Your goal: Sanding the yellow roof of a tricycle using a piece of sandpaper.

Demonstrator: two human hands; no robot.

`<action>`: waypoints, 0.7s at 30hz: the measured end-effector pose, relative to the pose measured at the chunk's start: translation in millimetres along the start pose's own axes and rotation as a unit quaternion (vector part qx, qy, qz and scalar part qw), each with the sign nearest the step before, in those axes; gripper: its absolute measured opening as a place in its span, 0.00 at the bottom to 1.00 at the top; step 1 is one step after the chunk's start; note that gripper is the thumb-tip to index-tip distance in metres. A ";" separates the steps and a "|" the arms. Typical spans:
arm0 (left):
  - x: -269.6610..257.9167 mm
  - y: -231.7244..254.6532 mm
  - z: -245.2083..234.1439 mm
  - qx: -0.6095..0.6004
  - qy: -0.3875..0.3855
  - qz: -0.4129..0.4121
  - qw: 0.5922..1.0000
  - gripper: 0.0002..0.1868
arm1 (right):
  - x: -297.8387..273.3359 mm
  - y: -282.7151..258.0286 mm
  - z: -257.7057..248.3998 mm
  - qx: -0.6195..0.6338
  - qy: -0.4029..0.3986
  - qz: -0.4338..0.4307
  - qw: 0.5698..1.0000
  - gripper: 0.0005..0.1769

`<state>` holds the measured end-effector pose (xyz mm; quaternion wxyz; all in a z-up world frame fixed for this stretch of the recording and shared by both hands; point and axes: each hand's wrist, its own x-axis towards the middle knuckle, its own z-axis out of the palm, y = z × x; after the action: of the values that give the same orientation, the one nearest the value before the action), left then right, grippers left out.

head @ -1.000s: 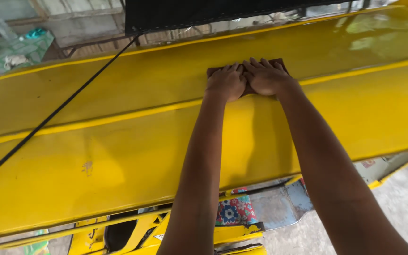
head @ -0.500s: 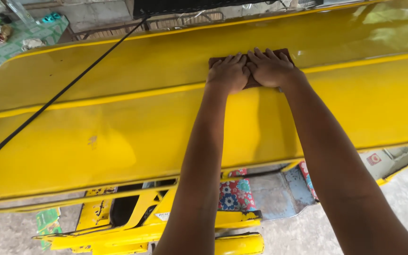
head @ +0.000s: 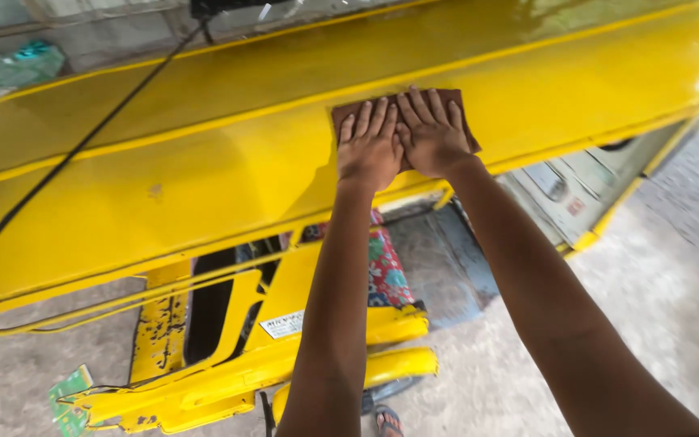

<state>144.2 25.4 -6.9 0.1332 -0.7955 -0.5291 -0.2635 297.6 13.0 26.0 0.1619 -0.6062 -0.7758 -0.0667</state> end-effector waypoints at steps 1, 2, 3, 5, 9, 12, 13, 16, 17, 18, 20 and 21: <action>-9.2 9.6 1.6 -0.005 -0.002 0.004 1.000 0.32 | -12.6 3.6 0.8 -0.003 -0.002 0.006 1.000 0.37; -14.8 13.8 0.7 -0.005 0.005 0.004 1.000 0.32 | -18.5 3.9 0.5 0.003 0.006 0.001 1.000 0.36; -19.5 17.7 0.0 -0.004 0.013 0.003 1.000 0.31 | -23.5 4.5 0.2 0.008 0.014 -0.004 1.000 0.36; -22.6 23.6 5.6 -0.013 0.018 0.006 1.000 0.32 | -34.3 13.8 7.4 0.007 0.054 -0.020 0.998 0.35; -22.2 24.6 -3.1 -0.008 0.001 0.009 1.000 0.33 | -37.5 16.2 7.9 0.039 0.156 -0.078 0.984 0.37; -6.2 22.0 4.6 -0.013 -0.006 0.004 1.000 0.34 | -20.0 31.6 17.0 -0.002 0.152 -0.082 0.985 0.34; 1.1 20.5 4.2 -0.008 -0.005 0.002 1.000 0.34 | -11.0 36.7 19.4 0.002 0.153 -0.084 0.985 0.34; 28.4 24.0 6.7 -0.025 -0.019 -0.012 0.999 0.33 | 14.6 57.6 19.8 0.003 0.160 -0.108 0.981 0.33; 38.2 25.9 7.2 -0.020 -0.033 -0.021 0.999 0.34 | 22.4 63.0 16.4 0.012 0.147 -0.109 0.983 0.33; 48.6 27.9 7.7 -0.016 -0.046 -0.031 0.998 0.34 | 31.1 68.6 12.5 0.021 0.134 -0.111 0.984 0.34; 75.8 26.3 17.8 -0.018 -0.060 -0.038 0.997 0.33 | 50.5 77.7 4.2 0.022 0.103 -0.097 0.990 0.34; 90.3 24.9 22.7 -0.020 -0.074 -0.043 0.996 0.33 | 61.5 82.2 -0.2 0.022 0.073 -0.081 0.994 0.34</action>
<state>200.4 96.1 26.6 0.0665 -0.7918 -0.5659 -0.2199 363.7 90.5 39.0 0.2255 -0.5316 -0.8095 -0.1061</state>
